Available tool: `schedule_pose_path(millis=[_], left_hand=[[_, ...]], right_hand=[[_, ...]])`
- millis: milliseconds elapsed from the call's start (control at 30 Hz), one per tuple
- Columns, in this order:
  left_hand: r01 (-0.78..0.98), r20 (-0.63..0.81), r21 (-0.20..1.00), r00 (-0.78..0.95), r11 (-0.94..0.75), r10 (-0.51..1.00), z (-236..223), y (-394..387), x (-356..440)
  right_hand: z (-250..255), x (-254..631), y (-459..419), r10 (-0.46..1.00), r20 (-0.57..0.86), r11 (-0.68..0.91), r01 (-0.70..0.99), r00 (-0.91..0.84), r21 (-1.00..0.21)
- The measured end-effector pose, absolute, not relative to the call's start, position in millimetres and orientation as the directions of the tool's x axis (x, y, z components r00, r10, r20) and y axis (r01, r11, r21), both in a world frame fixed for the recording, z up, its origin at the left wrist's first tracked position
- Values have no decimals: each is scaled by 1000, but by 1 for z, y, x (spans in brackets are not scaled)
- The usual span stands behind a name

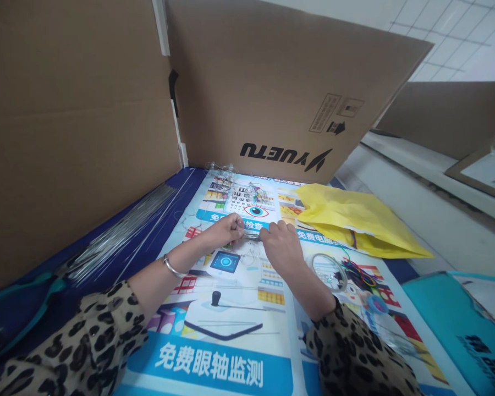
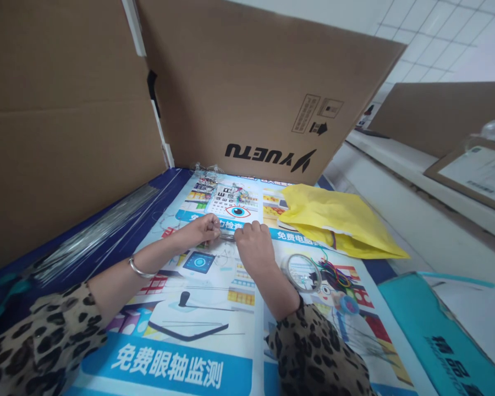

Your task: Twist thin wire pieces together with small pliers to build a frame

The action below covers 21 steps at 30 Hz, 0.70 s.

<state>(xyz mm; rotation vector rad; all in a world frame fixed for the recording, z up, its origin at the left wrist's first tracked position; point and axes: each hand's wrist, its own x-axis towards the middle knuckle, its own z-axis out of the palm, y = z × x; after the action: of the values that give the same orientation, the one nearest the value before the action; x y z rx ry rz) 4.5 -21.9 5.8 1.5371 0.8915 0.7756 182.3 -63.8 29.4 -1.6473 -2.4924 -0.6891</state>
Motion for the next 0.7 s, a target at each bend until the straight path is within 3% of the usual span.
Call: schedule_pose_path(millis=[700], left_hand=[[110,-18,993,457,-37,889,10,-27,10]], right_hand=[[25,185,-60,881,243,327,894,-406,307]])
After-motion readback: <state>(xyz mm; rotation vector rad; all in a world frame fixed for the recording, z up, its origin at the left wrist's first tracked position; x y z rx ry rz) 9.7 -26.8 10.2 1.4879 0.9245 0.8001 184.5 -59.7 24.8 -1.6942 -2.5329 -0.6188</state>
